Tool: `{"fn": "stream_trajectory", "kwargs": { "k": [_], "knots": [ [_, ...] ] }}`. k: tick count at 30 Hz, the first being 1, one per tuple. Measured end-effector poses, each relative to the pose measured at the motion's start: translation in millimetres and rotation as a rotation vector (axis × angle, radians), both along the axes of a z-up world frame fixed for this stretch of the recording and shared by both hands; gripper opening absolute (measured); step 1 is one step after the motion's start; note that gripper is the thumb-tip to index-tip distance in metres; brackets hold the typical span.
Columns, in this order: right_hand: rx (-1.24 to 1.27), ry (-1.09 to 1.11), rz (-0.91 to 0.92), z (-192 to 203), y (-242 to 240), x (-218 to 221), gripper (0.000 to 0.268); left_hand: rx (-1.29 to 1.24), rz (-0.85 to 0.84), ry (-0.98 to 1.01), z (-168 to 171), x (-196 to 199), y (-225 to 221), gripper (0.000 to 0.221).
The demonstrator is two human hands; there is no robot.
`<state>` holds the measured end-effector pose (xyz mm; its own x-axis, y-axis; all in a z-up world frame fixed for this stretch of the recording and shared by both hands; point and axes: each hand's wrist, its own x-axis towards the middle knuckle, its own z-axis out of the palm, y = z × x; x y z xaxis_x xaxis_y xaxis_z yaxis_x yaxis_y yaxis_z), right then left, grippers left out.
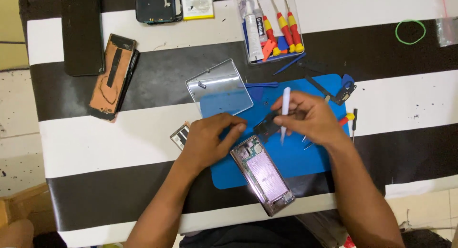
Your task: A person is repairing a smartphone by using tweezers to place internal components and a screwdriver to fasten them.
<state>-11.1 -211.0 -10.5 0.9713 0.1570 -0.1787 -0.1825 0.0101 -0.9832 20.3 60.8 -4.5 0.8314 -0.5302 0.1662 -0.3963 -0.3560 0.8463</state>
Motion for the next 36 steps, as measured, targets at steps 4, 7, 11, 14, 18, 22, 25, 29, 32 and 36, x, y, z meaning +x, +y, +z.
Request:
{"fn": "stream_trajectory", "kwargs": {
  "k": [4, 7, 11, 14, 18, 22, 25, 29, 32, 36],
  "knots": [
    [-0.020, -0.056, 0.053, 1, 16, 1, 0.026, -0.023, -0.021, 0.004, -2, -5, -5, 0.015],
    [-0.081, -0.056, 0.092, 10, 20, 3, 0.025, -0.020, -0.042, -0.002, 0, -6, -6, 0.011],
    [-0.172, -0.022, 0.130, 22, 10, 6, 0.018, -0.053, -0.015, 0.002, 1, -1, -6, 0.015],
    [-0.286, 0.004, 0.170, 35, -1, 9, 0.015, -0.073, 0.092, -0.043, -1, 4, 2, 0.016],
    [-0.416, 0.052, 0.236, 43, -6, 10, 0.011, -0.133, 0.246, -0.084, -2, 12, 15, 0.025],
    [-0.449, 0.081, 0.266, 41, -17, 9, 0.021, -0.167, 0.333, -0.068, -4, 17, 20, 0.028],
    [-0.369, 0.070, 0.147, 37, -34, 3, 0.034, -0.126, 0.370, -0.100, -5, 21, 26, 0.028],
    [-0.293, -0.124, -0.188, 12, -58, 10, 0.051, -0.186, 0.505, -0.089, -14, 36, 38, 0.031],
    [-0.328, -0.215, -0.303, -3, -53, 8, 0.067, -0.271, 0.616, -0.041, -10, 45, 40, 0.032],
    [-0.717, -0.155, -0.058, 5, -29, 8, 0.054, -0.280, 0.698, -0.010, 4, 63, 39, 0.031]
  ]
}}
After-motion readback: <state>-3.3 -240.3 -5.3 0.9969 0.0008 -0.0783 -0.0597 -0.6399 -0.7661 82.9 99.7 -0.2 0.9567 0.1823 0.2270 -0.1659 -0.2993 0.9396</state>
